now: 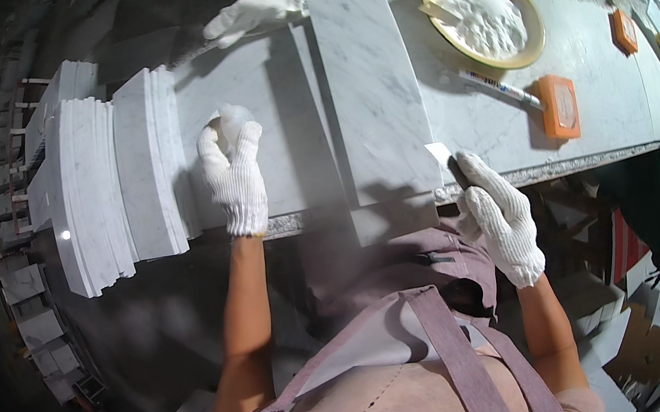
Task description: The person applies a white paste from a small bottle to the edges of a white rectangular tile, then uses a metal scraper to smooth and remove excess paste. The person repeats this process on multiple tiles, stacking the finished tiles on the table.
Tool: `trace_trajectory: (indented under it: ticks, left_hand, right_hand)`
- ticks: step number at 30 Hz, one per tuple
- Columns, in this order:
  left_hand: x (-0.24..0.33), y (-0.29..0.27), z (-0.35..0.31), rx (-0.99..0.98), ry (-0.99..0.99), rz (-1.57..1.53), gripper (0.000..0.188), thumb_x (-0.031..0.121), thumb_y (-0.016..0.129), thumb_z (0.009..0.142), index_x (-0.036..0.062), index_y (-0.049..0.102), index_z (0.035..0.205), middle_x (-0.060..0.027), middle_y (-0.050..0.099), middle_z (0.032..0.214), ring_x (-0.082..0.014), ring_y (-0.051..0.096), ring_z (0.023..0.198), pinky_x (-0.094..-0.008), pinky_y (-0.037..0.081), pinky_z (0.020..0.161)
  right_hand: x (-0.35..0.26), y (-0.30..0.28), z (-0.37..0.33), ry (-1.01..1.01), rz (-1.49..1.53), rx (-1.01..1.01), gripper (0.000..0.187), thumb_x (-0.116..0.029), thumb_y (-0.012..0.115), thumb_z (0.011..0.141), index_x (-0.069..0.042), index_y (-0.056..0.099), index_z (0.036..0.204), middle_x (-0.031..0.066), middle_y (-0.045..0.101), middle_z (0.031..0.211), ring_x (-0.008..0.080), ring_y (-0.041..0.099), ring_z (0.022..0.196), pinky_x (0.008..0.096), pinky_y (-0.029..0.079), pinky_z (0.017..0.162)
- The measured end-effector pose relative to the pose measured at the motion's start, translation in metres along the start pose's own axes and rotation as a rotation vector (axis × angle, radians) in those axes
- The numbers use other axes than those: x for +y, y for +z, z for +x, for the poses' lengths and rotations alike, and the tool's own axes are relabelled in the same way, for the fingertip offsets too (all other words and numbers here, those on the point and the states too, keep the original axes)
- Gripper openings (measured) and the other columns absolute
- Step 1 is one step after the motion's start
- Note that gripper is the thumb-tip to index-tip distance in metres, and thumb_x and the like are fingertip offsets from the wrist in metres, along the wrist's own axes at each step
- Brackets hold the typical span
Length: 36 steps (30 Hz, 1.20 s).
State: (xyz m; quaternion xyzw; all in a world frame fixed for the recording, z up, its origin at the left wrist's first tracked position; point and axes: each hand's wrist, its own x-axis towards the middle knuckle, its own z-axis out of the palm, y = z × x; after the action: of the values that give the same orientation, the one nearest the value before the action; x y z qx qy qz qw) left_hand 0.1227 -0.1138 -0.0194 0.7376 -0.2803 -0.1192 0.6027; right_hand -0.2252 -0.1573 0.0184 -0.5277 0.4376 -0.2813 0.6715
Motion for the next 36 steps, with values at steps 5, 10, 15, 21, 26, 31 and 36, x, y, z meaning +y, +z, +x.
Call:
trace_trajectory:
  ticks: [5, 10, 15, 21, 26, 31, 36]
  left_hand:
    - [-0.02, -0.002, 0.041, 0.028, -0.001, 0.381, 0.051, 0.023, 0.082, 0.09, 0.0008, 0.062, 0.13, -0.012, 0.071, 0.119, -0.0226, 0.066, 0.108, -0.0369, 0.051, 0.098]
    - [-0.038, -0.007, 0.049, 0.035, -0.047, 0.496, 0.057, 0.029, 0.083, 0.088, 0.0049, 0.061, 0.135, -0.0143, 0.07, 0.122, -0.0274, 0.067, 0.112, -0.0401, 0.052, 0.099]
    - [-0.043, -0.012, 0.048, 0.004, -0.033, 0.484, 0.058, 0.027, 0.083, 0.088, 0.0042, 0.061, 0.137, -0.0152, 0.069, 0.127, -0.0289, 0.067, 0.117, -0.0404, 0.052, 0.102]
    - [-0.035, -0.011, 0.044, 0.007, -0.025, 0.47, 0.06, 0.023, 0.082, 0.087, 0.0041, 0.06, 0.14, -0.0152, 0.067, 0.131, -0.0289, 0.065, 0.12, -0.0401, 0.051, 0.104]
    - [-0.025, -0.015, 0.033, -0.032, -0.035, 0.516, 0.068, 0.022, 0.083, 0.086, 0.0039, 0.055, 0.145, -0.0164, 0.062, 0.138, -0.031, 0.06, 0.127, -0.0412, 0.047, 0.109]
    - [-0.009, -0.026, 0.02, -0.041, 0.021, 0.573, 0.073, 0.021, 0.083, 0.085, 0.005, 0.051, 0.149, -0.0178, 0.057, 0.145, -0.0344, 0.052, 0.137, -0.0443, 0.041, 0.115]
    - [0.009, -0.037, -0.001, 0.043, 0.12, 0.625, 0.074, 0.016, 0.083, 0.088, 0.0058, 0.048, 0.152, -0.0178, 0.054, 0.151, -0.035, 0.047, 0.144, -0.0463, 0.037, 0.119]
  right_hand:
    - [-0.019, -0.023, 0.008, 0.035, -0.162, 0.11, 0.056, -0.014, 0.062, 0.107, -0.002, 0.046, 0.159, 0.0046, 0.069, 0.098, 0.0089, 0.066, 0.075, 0.0222, 0.056, 0.066]
    - [-0.041, -0.064, 0.033, 0.013, -0.033, 0.242, 0.022, -0.019, 0.065, 0.106, -0.002, 0.068, 0.12, 0.0029, 0.071, 0.094, 0.0113, 0.071, 0.08, 0.0265, 0.06, 0.069]
    - [-0.046, -0.1, 0.082, -0.003, -0.172, 0.348, 0.025, -0.022, 0.069, 0.104, 0.0, 0.072, 0.117, 0.0049, 0.074, 0.09, 0.0126, 0.071, 0.081, 0.0264, 0.056, 0.068]
    - [-0.047, -0.108, 0.125, -0.042, -0.598, 0.348, 0.027, -0.02, 0.072, 0.1, -0.004, 0.077, 0.12, 0.0086, 0.077, 0.088, 0.0125, 0.069, 0.073, 0.0289, 0.055, 0.067]
    - [-0.047, -0.093, 0.149, -0.197, -0.821, 0.339, 0.03, -0.028, 0.064, 0.1, -0.006, 0.079, 0.114, 0.0162, 0.077, 0.094, 0.0313, 0.075, 0.083, 0.0408, 0.057, 0.078]
    - [-0.045, -0.094, 0.168, -0.204, -0.971, 0.299, 0.028, -0.026, 0.062, 0.1, -0.008, 0.079, 0.111, 0.0162, 0.076, 0.092, 0.0298, 0.071, 0.081, 0.0397, 0.055, 0.077]
    - [-0.043, -0.098, 0.184, -0.1, -0.803, 0.256, 0.029, -0.022, 0.067, 0.101, -0.003, 0.079, 0.119, 0.0056, 0.075, 0.083, 0.0103, 0.065, 0.069, 0.0282, 0.052, 0.066]
